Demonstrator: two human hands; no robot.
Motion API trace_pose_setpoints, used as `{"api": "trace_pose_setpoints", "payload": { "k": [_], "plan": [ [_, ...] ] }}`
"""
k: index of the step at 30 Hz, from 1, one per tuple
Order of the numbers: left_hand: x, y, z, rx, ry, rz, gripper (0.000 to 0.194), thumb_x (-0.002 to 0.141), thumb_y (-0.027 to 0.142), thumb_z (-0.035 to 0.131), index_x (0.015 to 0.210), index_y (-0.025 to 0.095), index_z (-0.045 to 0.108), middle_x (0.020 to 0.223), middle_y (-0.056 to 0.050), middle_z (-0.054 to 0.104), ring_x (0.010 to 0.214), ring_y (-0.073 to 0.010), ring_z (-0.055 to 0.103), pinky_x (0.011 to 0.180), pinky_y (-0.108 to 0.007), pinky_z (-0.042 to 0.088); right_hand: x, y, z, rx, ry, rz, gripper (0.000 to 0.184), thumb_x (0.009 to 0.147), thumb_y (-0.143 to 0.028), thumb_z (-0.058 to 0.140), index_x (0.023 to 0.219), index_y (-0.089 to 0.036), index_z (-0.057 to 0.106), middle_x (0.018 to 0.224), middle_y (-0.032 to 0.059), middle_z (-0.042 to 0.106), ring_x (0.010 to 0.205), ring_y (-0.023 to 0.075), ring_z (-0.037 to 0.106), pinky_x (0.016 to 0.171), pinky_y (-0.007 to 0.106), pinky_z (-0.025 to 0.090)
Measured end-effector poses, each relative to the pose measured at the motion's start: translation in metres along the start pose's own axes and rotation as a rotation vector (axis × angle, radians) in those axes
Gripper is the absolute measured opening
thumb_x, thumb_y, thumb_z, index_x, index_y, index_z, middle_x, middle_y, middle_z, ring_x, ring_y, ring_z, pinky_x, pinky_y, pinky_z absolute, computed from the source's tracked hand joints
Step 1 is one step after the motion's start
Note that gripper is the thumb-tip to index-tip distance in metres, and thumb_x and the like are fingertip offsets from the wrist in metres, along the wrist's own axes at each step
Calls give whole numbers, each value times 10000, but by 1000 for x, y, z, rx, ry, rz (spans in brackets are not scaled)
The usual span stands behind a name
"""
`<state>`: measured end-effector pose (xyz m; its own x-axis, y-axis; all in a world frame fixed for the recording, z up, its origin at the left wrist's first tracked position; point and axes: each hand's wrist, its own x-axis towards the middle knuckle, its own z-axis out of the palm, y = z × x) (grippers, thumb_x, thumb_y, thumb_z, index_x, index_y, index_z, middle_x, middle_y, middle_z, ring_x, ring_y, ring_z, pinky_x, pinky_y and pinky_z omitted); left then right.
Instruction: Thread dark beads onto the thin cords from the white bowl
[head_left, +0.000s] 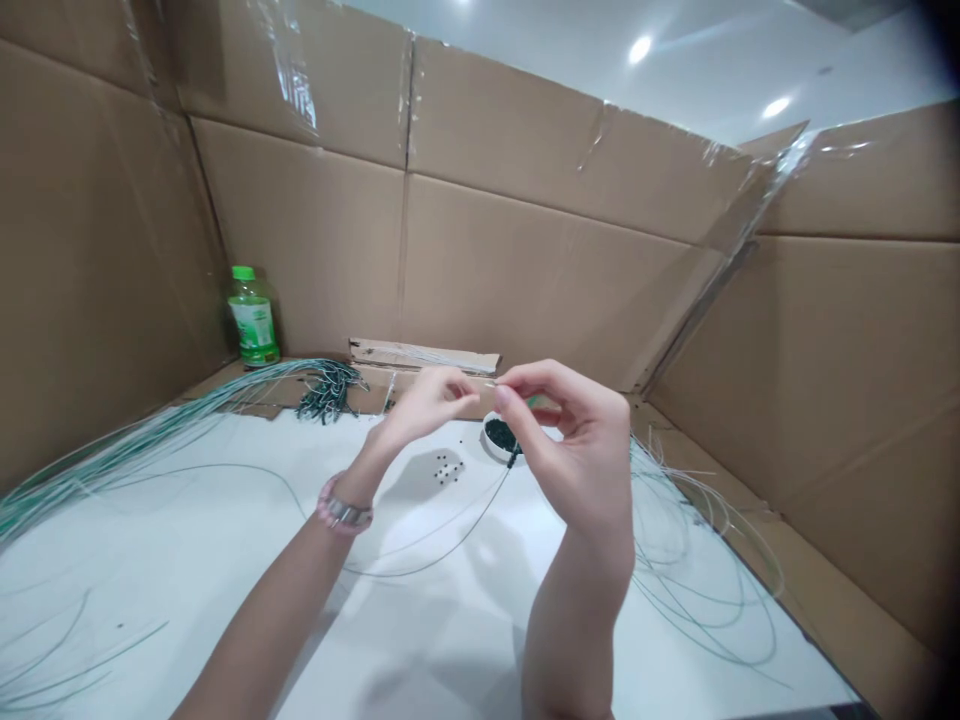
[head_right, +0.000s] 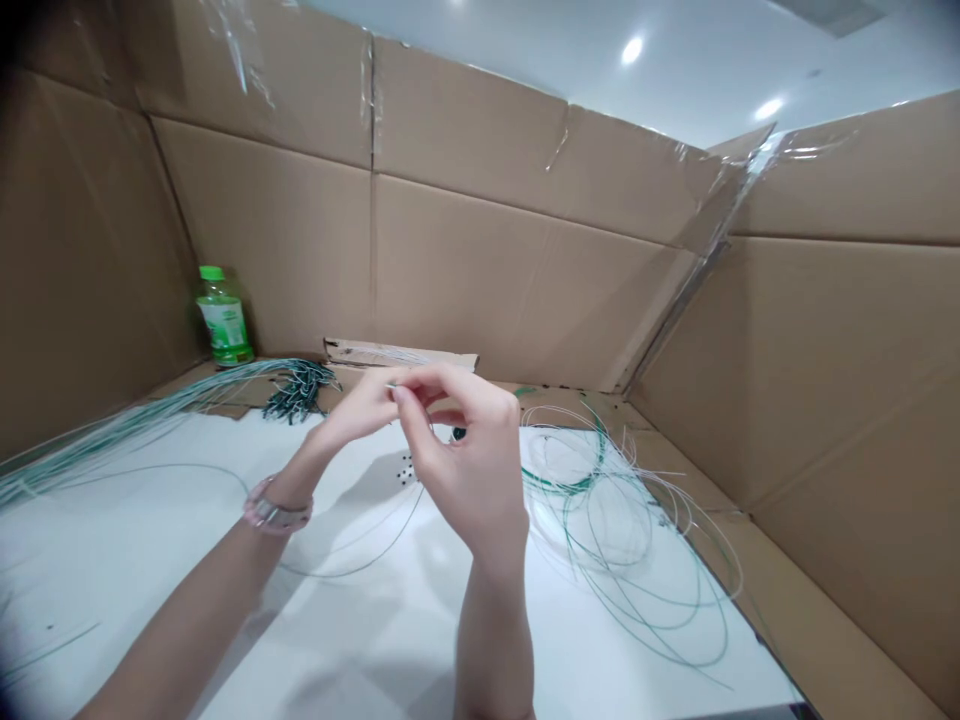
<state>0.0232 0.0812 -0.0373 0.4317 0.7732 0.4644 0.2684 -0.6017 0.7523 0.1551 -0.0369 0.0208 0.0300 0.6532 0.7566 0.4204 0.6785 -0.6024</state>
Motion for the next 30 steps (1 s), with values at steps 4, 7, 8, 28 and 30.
{"api": "trace_pose_setpoints", "payload": {
  "k": [4, 7, 8, 28, 30],
  "plan": [
    [-9, 28, -15, -309, 276, 142, 168, 797, 320, 663, 768, 155, 678, 817, -25, 679, 762, -105, 621, 684, -202, 514, -2, -4, 4, 32, 34, -36, 112, 816, -111, 622, 769, -211, 637, 706, -72, 654, 635, 38, 615, 572, 95, 516],
    [-20, 44, -15, -614, 331, 266, 60, 777, 244, 712, 738, 200, 724, 764, 8, 678, 693, -67, 601, 626, -149, 498, -5, -7, 8, 57, 96, -74, 118, 807, -87, 621, 798, -204, 633, 764, -56, 668, 698, 54, 634, 594, 109, 533],
    [-23, 48, -13, -668, 314, 281, 57, 792, 230, 701, 752, 215, 738, 782, 9, 683, 694, -62, 602, 624, -142, 501, -6, -8, 10, 65, 126, -91, 121, 802, -76, 620, 804, -197, 630, 800, -42, 678, 743, 67, 647, 602, 118, 541],
    [-41, 75, -8, -775, 233, 318, 144, 844, 175, 659, 839, 268, 768, 879, 3, 683, 779, -73, 668, 690, -131, 593, -10, -10, 21, 34, 234, -221, 209, 736, 5, 649, 823, -185, 641, 913, 2, 706, 835, 149, 683, 588, 231, 610],
    [-41, 75, -8, -759, 248, 325, 140, 840, 180, 664, 839, 273, 768, 871, 1, 684, 766, -75, 667, 679, -139, 596, -10, -10, 21, 34, 236, -232, 210, 737, 6, 651, 826, -183, 645, 908, 1, 706, 822, 142, 683, 588, 226, 613]
  ]
}}
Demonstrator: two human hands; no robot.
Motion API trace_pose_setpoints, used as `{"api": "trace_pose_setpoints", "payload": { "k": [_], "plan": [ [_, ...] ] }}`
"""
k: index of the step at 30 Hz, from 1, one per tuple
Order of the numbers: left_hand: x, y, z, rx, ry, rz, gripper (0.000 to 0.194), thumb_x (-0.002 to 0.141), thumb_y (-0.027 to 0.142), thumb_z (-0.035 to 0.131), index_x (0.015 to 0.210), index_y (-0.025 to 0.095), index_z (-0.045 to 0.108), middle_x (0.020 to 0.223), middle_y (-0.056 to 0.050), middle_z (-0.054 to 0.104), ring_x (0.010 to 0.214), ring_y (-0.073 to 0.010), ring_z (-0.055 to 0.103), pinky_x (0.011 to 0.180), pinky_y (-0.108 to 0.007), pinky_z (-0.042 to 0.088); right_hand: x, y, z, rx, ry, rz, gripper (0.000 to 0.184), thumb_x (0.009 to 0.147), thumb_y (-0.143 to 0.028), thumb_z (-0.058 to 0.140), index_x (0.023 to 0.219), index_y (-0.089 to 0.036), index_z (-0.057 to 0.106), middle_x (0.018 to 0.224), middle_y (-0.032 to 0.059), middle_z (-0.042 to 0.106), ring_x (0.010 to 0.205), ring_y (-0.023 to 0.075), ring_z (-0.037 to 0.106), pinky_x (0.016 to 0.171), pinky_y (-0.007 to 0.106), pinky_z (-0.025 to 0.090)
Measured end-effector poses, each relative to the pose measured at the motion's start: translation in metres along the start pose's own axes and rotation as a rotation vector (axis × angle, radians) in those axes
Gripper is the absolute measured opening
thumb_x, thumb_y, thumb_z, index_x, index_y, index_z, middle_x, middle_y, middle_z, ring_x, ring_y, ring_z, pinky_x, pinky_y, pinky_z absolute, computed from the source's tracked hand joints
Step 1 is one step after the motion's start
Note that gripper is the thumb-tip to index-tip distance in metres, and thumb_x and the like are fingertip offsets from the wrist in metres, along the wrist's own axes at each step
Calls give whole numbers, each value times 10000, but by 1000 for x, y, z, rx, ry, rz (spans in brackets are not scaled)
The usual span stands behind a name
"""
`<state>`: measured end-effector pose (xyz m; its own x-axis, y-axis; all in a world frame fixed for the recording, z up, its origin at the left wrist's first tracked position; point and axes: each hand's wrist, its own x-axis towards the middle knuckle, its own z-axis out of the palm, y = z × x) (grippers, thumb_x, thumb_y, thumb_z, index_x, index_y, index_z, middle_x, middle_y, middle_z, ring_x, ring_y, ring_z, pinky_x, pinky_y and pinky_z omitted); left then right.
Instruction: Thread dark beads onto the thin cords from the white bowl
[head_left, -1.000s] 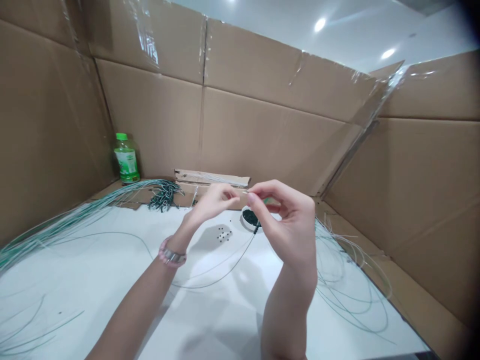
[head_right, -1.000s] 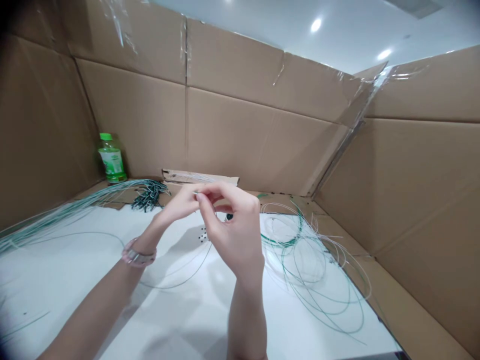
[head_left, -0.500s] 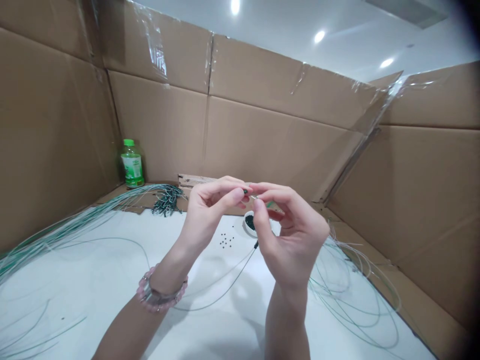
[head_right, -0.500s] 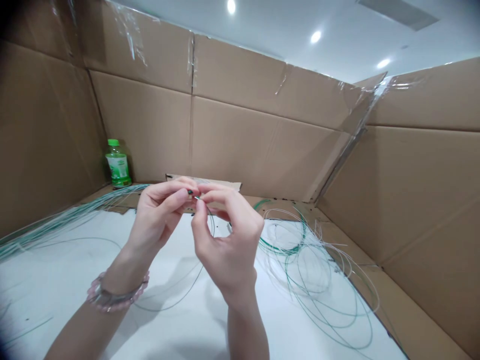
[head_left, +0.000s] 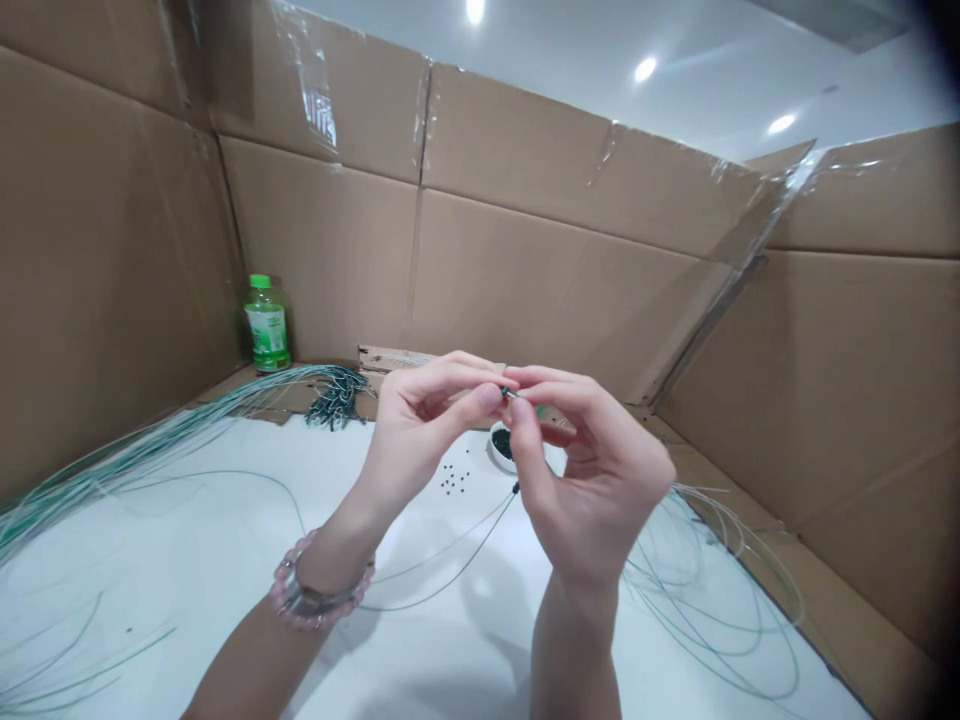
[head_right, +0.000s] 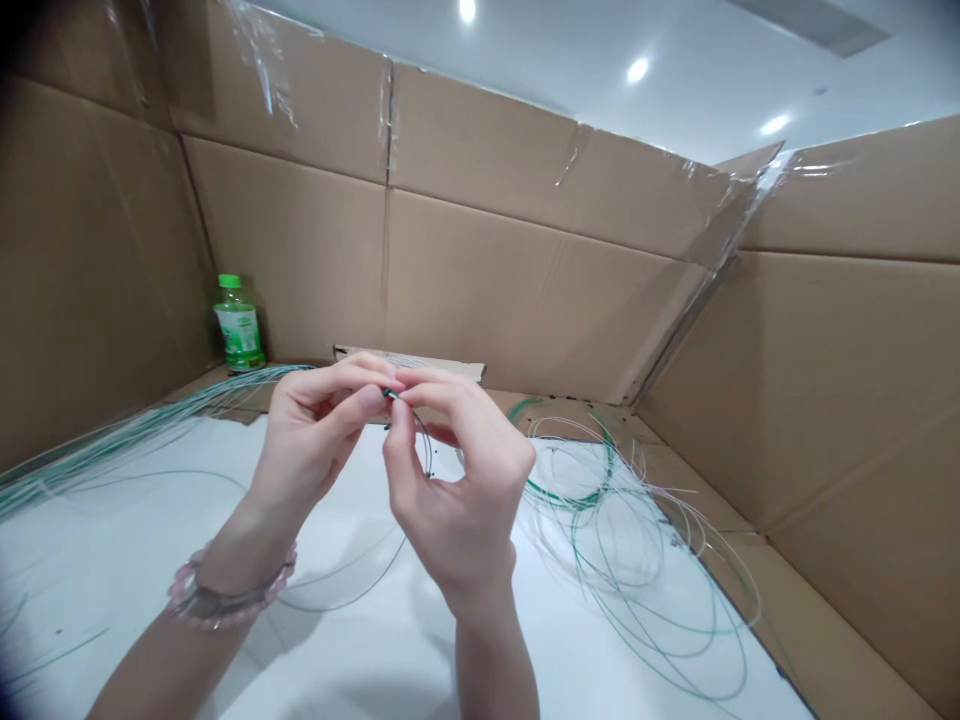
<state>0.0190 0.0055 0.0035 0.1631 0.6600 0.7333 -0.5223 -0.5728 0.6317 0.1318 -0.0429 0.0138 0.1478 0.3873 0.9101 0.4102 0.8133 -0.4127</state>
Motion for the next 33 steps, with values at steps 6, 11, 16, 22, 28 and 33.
{"api": "trace_pose_setpoints", "payload": {
  "k": [6, 11, 16, 22, 28, 33],
  "plan": [
    [0, 0, 2, 92, 67, 65, 91, 807, 183, 696, 811, 245, 764, 844, -17, 696, 752, -93, 670, 624, -148, 600, 1, 1, 0, -1, 8, -8, 196, 769, -7, 652, 818, -196, 660, 912, -10, 722, 833, 131, 693, 610, 216, 618],
    [0, 1, 1, 164, 88, 82, 106, 793, 182, 710, 859, 250, 756, 811, 1, 685, 716, -76, 664, 597, -124, 591, 3, 2, -2, -24, -10, 21, 168, 787, -38, 660, 801, -204, 678, 873, -34, 737, 780, 101, 697, 631, 183, 602],
    [1, -1, 0, 185, 92, 153, 95, 785, 170, 713, 830, 246, 750, 772, 3, 669, 683, -71, 645, 567, -119, 579, 3, 4, -3, -9, -44, 84, 181, 779, -46, 671, 809, -223, 697, 744, -65, 719, 671, 71, 674, 629, 156, 586],
    [0, -2, 1, 169, 136, 111, 21, 786, 224, 721, 772, 212, 709, 724, 11, 648, 583, -58, 625, 539, -124, 570, 3, 4, 1, 68, 5, 73, 195, 785, -51, 668, 824, -239, 699, 722, -79, 711, 638, 58, 677, 600, 130, 582],
    [0, -2, -2, 189, 48, 211, 102, 794, 140, 702, 845, 223, 731, 789, 1, 688, 648, -64, 657, 576, -122, 583, 4, 5, 2, 136, 13, 115, 143, 797, -77, 662, 802, -218, 685, 694, -58, 703, 626, 84, 694, 583, 155, 600],
    [1, 0, -3, 256, 51, 291, 151, 789, 87, 690, 854, 214, 740, 772, 2, 702, 630, -72, 660, 557, -135, 584, 4, 6, 2, 118, 1, 124, 104, 810, -110, 657, 792, -209, 683, 671, -39, 699, 616, 107, 696, 544, 181, 601]
  ]
}}
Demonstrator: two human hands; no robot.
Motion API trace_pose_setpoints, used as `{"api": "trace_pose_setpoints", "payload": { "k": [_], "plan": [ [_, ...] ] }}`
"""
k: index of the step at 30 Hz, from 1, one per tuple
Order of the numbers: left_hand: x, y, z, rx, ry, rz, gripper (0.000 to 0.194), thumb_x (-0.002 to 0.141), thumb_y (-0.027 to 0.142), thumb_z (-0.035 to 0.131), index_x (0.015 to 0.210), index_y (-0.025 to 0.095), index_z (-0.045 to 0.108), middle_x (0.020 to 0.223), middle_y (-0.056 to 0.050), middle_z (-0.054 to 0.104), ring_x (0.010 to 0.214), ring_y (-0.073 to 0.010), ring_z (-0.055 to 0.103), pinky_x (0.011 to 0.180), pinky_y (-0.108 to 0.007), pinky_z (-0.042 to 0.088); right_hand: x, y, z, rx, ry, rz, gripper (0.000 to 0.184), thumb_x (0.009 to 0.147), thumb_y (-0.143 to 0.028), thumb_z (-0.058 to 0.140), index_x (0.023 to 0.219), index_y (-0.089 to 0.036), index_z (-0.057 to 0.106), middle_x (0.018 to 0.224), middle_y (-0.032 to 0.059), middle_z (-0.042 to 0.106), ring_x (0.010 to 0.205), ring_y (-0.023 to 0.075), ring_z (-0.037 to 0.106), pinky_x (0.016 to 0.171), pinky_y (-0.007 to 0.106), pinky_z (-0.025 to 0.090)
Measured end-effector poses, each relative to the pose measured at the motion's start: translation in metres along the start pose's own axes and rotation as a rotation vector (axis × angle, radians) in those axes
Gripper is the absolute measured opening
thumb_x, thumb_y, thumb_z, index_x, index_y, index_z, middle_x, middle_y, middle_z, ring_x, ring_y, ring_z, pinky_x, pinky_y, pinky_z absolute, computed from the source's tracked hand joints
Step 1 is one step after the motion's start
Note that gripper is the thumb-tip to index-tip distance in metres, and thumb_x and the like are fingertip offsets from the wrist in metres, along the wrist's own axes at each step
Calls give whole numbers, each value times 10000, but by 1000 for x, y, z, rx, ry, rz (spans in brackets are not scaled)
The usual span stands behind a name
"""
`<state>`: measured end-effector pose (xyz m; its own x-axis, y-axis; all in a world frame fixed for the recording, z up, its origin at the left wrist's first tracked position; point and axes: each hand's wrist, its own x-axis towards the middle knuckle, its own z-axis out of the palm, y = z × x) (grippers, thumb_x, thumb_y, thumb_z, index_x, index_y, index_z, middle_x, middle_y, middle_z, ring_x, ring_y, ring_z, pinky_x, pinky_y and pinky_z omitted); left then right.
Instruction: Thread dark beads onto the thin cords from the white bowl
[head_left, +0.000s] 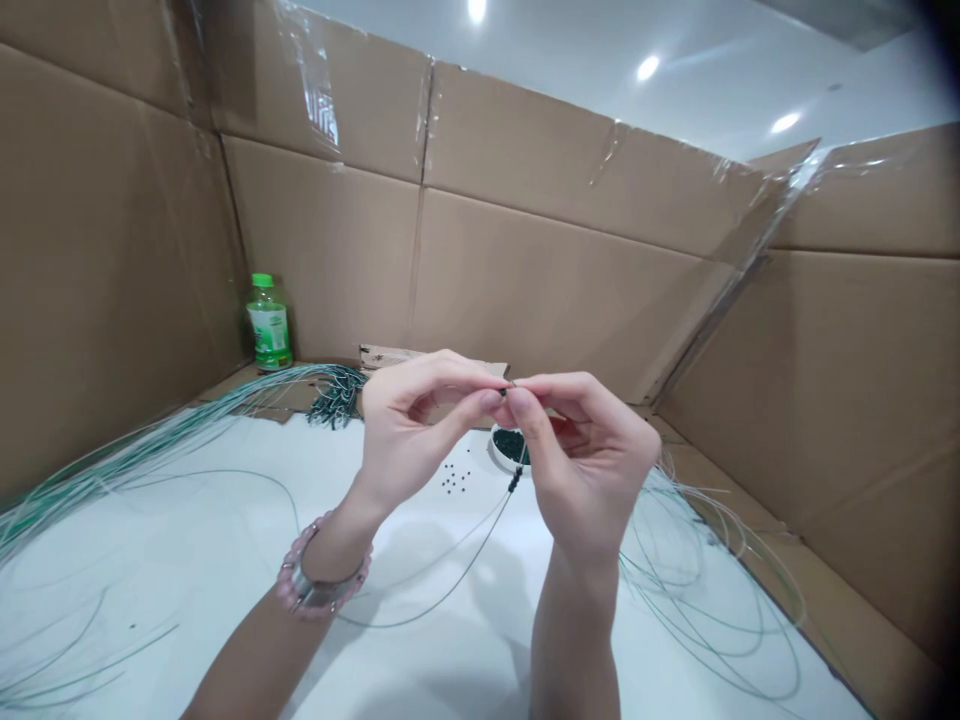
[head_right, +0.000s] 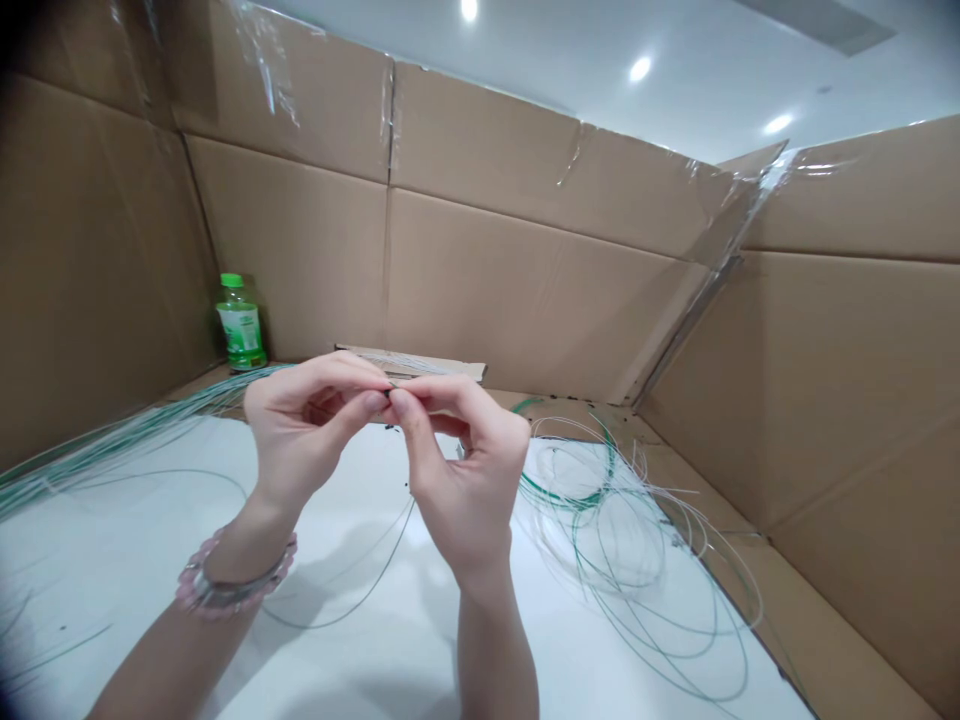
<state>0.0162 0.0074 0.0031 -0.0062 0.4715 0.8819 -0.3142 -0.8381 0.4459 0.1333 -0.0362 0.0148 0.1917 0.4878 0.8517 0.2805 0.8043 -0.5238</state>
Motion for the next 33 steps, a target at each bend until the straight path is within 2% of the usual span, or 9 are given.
{"api": "trace_pose_setpoints", "payload": {
  "k": [7, 13, 19, 25, 30, 33],
  "plan": [
    [0, 6, 2, 56, 47, -19, 60, 805, 156, 693, 790, 204, 724, 720, 11, 693, 597, -61, 645, 498, -108, 528, -2, -1, 1, 38, -28, -8, 133, 803, -104, 671, 832, -230, 703, 722, -39, 702, 628, 98, 685, 562, 189, 602],
    [2, 7, -2, 127, 73, -44, 54, 823, 209, 684, 781, 200, 717, 712, -8, 693, 606, -77, 628, 511, -148, 524, -2, -8, -1, -105, 39, -83, 173, 812, -86, 645, 847, -247, 700, 757, -48, 699, 653, 84, 642, 558, 194, 580],
    [1, 8, -3, 220, 74, -32, 77, 812, 253, 698, 771, 190, 715, 698, -1, 695, 578, -77, 622, 513, -157, 523, -2, -11, -2, -218, -33, -106, 160, 797, -71, 639, 791, -228, 670, 729, -34, 666, 641, 96, 596, 535, 216, 570],
    [3, 8, -4, 301, 94, -3, 83, 809, 254, 702, 746, 200, 709, 699, 11, 684, 614, -93, 618, 572, -205, 540, 1, -9, 0, -272, -34, -104, 154, 807, -77, 631, 757, -220, 662, 728, -20, 647, 649, 97, 597, 499, 205, 543],
    [6, 4, -8, 368, 44, 94, 52, 805, 248, 706, 762, 223, 720, 698, 33, 680, 614, -82, 620, 557, -193, 517, 2, -8, 1, -309, -71, -103, 166, 821, -72, 609, 745, -213, 650, 729, -5, 634, 671, 107, 605, 542, 218, 559],
    [6, 3, -10, 386, 56, 63, 51, 817, 243, 693, 774, 242, 719, 720, 21, 678, 653, -105, 634, 569, -218, 518, 2, -8, 0, -322, -78, -95, 174, 834, -71, 593, 747, -213, 642, 736, -6, 630, 670, 103, 604, 560, 219, 563]
  ]
}}
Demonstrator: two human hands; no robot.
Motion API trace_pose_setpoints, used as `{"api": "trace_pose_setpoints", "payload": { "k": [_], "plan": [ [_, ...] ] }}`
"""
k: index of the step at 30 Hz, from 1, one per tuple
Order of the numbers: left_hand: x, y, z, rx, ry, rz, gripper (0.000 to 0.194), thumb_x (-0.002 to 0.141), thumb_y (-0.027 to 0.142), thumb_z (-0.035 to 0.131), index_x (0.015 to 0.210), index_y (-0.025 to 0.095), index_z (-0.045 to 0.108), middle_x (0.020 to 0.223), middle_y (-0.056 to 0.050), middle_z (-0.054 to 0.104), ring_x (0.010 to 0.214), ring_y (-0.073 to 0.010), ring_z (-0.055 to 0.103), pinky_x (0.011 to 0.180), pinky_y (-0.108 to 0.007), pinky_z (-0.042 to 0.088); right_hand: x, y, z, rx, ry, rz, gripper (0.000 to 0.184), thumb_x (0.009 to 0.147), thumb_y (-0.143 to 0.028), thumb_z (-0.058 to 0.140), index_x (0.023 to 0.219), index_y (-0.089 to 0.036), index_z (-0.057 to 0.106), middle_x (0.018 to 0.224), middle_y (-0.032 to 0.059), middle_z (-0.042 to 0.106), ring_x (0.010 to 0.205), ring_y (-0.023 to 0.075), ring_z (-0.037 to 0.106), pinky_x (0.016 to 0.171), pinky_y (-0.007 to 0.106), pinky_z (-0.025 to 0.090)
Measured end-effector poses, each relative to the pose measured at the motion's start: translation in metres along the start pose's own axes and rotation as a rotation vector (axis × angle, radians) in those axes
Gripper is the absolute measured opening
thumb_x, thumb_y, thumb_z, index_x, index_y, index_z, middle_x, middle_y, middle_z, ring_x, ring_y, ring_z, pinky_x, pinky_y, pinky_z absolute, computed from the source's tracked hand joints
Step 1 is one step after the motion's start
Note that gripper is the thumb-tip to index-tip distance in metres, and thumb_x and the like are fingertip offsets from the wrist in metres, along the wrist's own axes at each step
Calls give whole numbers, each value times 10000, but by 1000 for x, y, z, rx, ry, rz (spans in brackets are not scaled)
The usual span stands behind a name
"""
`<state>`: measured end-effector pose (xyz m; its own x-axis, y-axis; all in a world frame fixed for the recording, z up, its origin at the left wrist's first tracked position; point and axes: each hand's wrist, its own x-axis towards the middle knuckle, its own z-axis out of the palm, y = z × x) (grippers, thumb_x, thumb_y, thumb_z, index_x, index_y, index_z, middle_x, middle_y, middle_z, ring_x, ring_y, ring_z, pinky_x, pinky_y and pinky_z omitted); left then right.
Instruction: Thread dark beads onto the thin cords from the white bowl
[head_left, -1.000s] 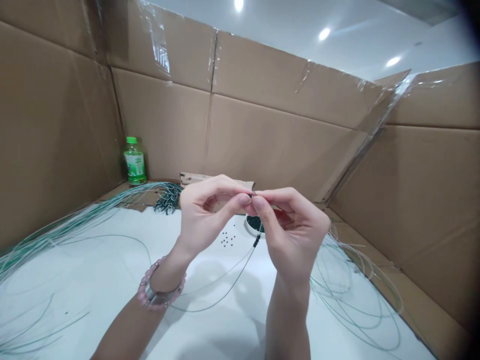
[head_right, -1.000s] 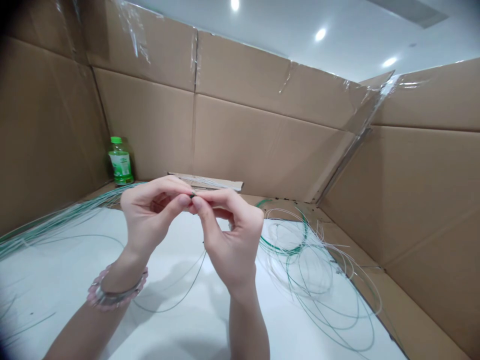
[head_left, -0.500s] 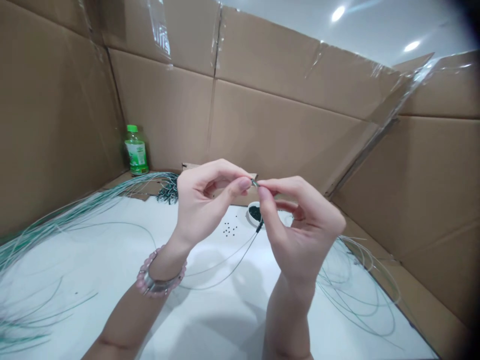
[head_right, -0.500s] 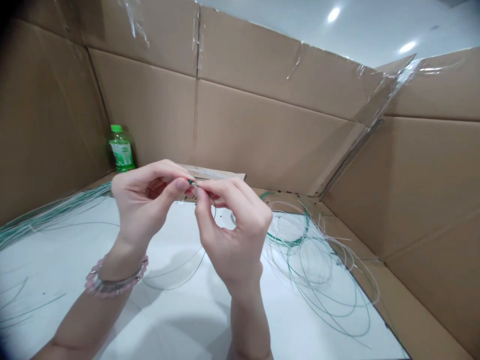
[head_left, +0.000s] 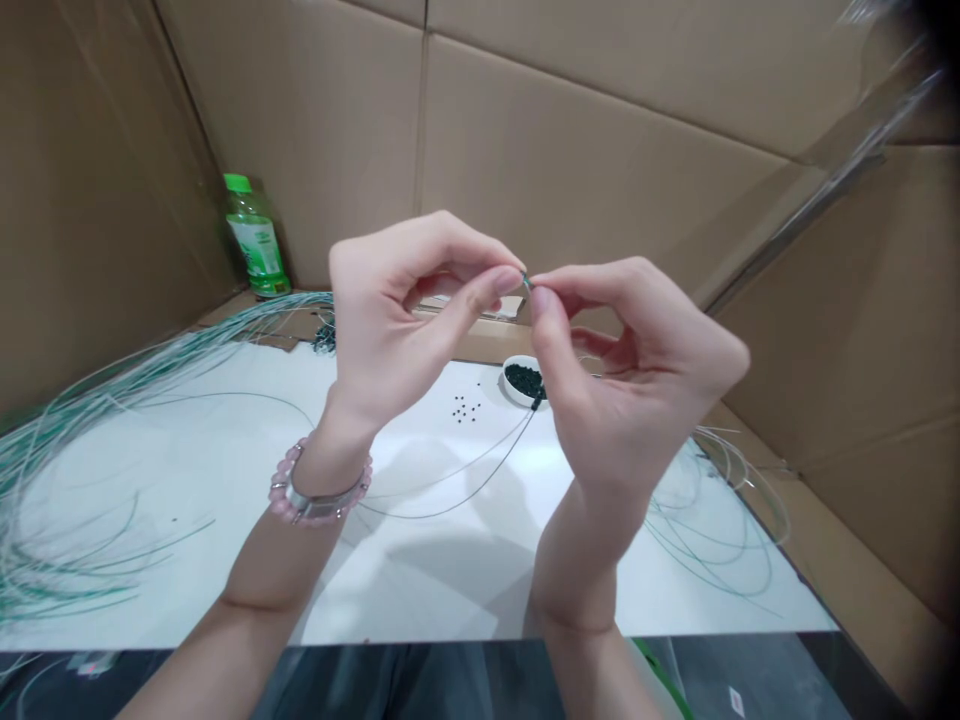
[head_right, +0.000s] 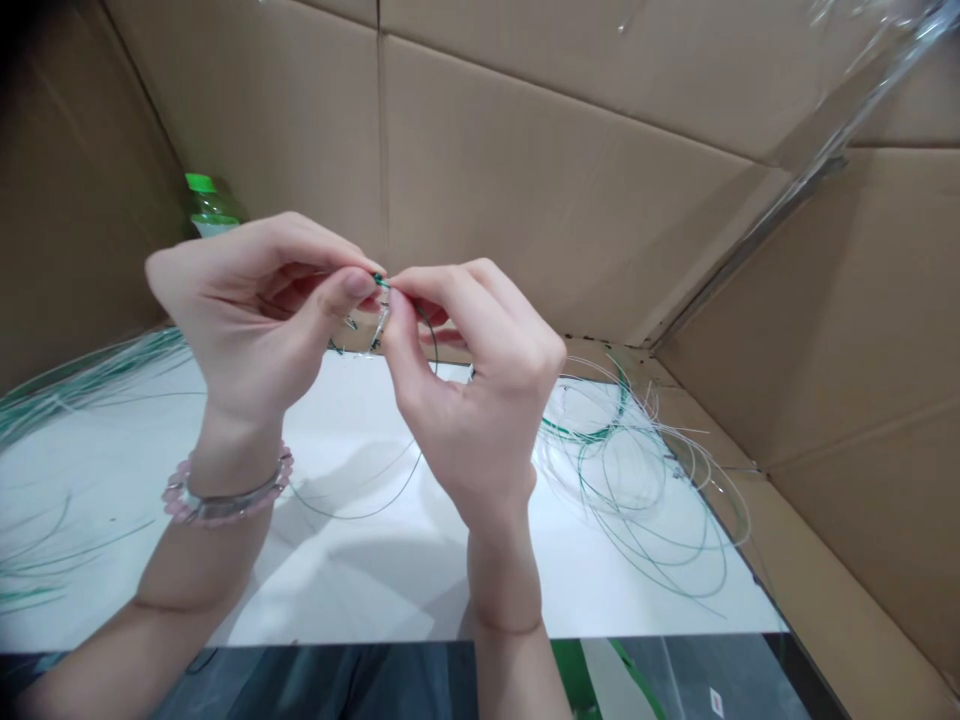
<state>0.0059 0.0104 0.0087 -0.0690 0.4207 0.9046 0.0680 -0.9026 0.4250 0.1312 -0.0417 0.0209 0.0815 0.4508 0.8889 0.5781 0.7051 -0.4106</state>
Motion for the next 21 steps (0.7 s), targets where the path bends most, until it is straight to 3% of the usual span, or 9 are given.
{"api": "trace_pose_setpoints", "payload": {
  "k": [5, 11, 15, 21],
  "plan": [
    [1, -5, -1, -38, -36, 124, 90, 807, 144, 688, 798, 228, 718, 716, 37, 681, 641, -79, 623, 557, -181, 509, -1, 0, 0, -19, 15, -5, 180, 845, -85, 585, 741, -223, 634, 726, -4, 628, 658, 110, 615, 549, 227, 560],
    [-1, -4, -1, -66, -37, 72, 143, 813, 126, 673, 824, 257, 728, 744, 27, 682, 665, -87, 620, 598, -199, 540, -1, 1, 2, -2, 26, -11, 186, 836, -86, 596, 756, -246, 645, 735, 2, 635, 648, 124, 604, 522, 245, 564],
    [-2, -2, -3, 0, -95, 113, 208, 813, 119, 675, 883, 307, 728, 789, 33, 694, 711, -100, 617, 642, -219, 533, -1, 3, 0, -11, 18, -42, 186, 831, -72, 598, 770, -234, 666, 729, -2, 619, 649, 112, 586, 550, 230, 567],
    [2, -6, -4, 47, -71, 258, 95, 775, 128, 720, 826, 207, 723, 744, 6, 705, 654, -93, 628, 564, -193, 499, -1, 10, 2, 77, 20, -68, 152, 815, -70, 650, 816, -217, 688, 759, -30, 685, 701, 97, 632, 607, 214, 580]
  ]
}}
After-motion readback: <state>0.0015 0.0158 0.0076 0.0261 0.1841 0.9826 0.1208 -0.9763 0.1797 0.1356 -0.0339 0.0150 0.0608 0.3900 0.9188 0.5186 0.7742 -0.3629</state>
